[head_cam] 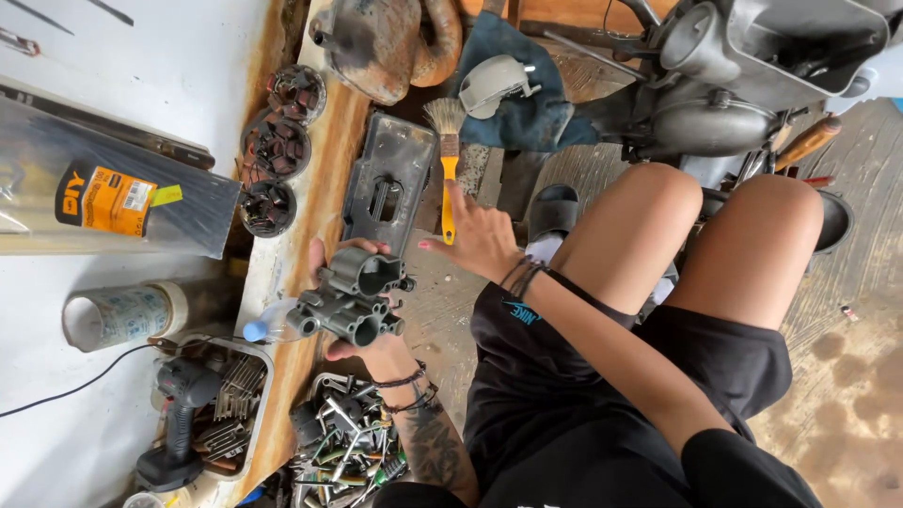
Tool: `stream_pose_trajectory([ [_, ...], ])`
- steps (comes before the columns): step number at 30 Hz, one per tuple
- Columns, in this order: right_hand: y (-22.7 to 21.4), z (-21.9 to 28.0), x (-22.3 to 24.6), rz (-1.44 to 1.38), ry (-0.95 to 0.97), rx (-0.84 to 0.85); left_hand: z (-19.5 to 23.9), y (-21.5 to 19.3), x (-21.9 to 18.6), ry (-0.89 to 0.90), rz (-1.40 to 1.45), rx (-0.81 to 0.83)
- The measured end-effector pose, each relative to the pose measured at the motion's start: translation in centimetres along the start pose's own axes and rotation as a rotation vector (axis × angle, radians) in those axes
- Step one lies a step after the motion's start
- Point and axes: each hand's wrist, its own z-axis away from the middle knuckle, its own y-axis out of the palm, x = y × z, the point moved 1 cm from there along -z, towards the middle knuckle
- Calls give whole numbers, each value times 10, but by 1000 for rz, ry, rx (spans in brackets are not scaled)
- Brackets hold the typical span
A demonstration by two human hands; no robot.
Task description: Cleaning and disassembling a motorcycle carburetor using a brush and screwdriver
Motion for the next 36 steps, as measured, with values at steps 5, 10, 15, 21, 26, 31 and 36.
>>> stream_pose_trajectory([
  [5, 25, -6, -6, 59, -2, 33, -8, -18, 24, 31, -9, -51],
  [10, -35, 2, -27, -312, -12, -177, -13, -27, 53, 45, -14, -88],
  [15, -180, 25, -45, -855, 90, -575, -73, 31, 57, -18, -118, 7],
  [21, -301, 126, -198, -681, 165, -942, -152, 141, 86, -68, -274, 259],
  [26, -358, 180, -162, -457, -58, -895, -171, 206, 141, -31, -286, 453],
  [31, -378, 161, -141, -428, -454, -883, -170, 245, 187, -14, -75, 559],
  [36, -380, 200, -164, -412, -298, -757, -170, 256, 195, -4, -259, 645],
])
